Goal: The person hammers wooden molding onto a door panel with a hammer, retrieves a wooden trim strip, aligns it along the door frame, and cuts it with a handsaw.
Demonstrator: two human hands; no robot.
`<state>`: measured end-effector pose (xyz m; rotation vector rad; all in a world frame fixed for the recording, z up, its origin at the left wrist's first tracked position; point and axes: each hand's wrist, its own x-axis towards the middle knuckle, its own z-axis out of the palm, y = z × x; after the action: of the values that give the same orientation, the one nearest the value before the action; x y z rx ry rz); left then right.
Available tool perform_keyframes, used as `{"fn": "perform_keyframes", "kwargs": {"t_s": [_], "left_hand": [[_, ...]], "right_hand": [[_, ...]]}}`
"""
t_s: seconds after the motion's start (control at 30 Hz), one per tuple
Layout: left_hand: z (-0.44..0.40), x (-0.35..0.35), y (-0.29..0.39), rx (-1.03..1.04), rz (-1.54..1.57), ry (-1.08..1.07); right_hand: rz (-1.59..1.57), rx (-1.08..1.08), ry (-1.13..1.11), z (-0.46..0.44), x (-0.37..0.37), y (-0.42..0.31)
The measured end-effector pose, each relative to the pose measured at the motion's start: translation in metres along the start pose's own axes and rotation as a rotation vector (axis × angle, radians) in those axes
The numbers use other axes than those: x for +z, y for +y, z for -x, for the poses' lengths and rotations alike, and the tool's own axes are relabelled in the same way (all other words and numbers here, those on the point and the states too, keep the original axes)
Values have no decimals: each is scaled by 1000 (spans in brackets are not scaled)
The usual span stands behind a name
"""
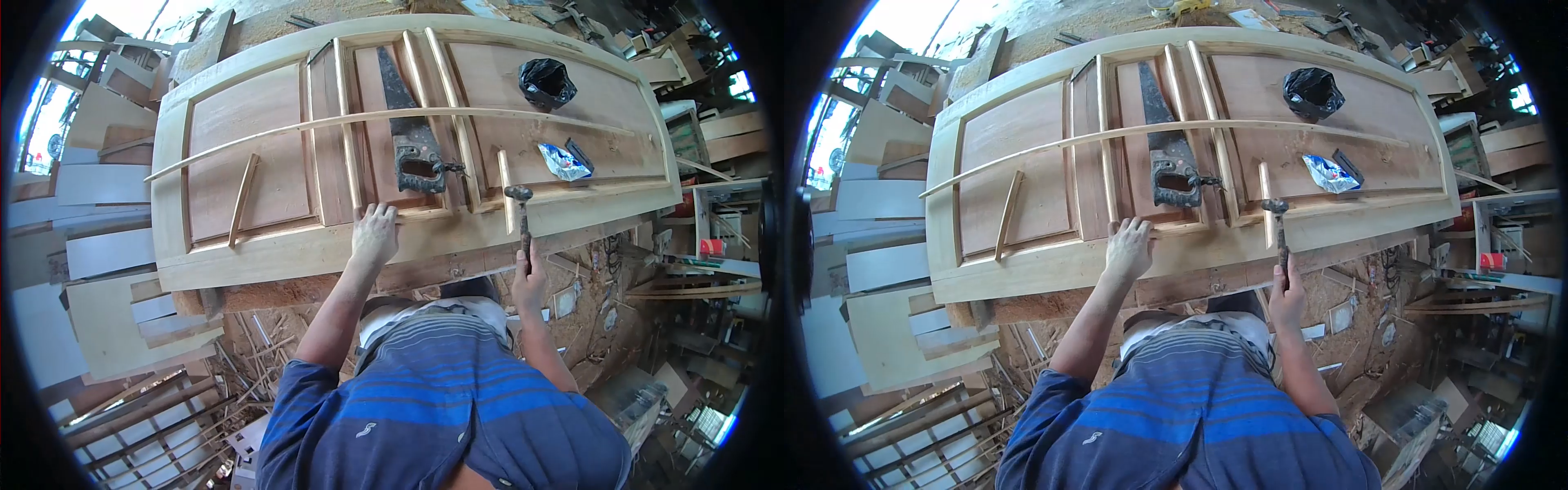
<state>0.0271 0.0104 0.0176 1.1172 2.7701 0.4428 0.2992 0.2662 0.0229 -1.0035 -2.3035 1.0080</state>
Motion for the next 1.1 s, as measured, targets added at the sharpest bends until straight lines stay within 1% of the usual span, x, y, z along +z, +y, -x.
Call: {"fn": "perform_keyframes", "kwargs": {"t_s": [0.03, 0.13, 0.23, 0.27, 0.33, 0.37, 0.43, 0.5, 0.6, 0.63, 0.73, 0.83, 0.97, 1.07, 1.1], "left_hand": [[-2, 4, 4, -8, 31, 6], [-15, 22, 11, -16, 111, 43], [-12, 24, 8, -15, 141, 89], [-13, 23, 8, -36, 127, 40], [-18, 15, 14, -73, 107, -60], [-21, 23, 20, -24, 174, -30], [-28, 29, 41, 3, 165, -10], [-36, 36, 59, -13, 112, 44], [-40, 35, 65, -36, 165, 52], [-39, 36, 70, -77, 145, 59], [-44, 36, 80, -114, 202, 52], [-52, 41, 86, -182, 192, 73], [-61, 37, 106, -346, 213, 34], [-64, 57, 105, -420, 131, 53], [-65, 54, 108, -457, 161, 51]], "right_hand": [[-1, 7, -8, -7, -4, 4], [18, -95, 1, -33, -14, 13], [24, -145, -12, -51, -22, 32], [23, -146, -31, -55, -23, 38], [27, -146, -64, -63, -31, 43], [-6, -67, -130, -70, -42, 53], [-50, 83, -261, -77, -58, 41], [-76, 45, -263, -85, -63, 54], [-40, -13, -297, -107, -69, 82], [-17, -32, -315, -114, -72, 94], [-6, -278, -230, -139, -76, 113], [26, -435, -213, -165, -84, 115], [43, -390, -256, -180, -77, 117], [38, -348, -286, -186, -74, 108], [54, -322, -311, -187, -76, 102]]}}
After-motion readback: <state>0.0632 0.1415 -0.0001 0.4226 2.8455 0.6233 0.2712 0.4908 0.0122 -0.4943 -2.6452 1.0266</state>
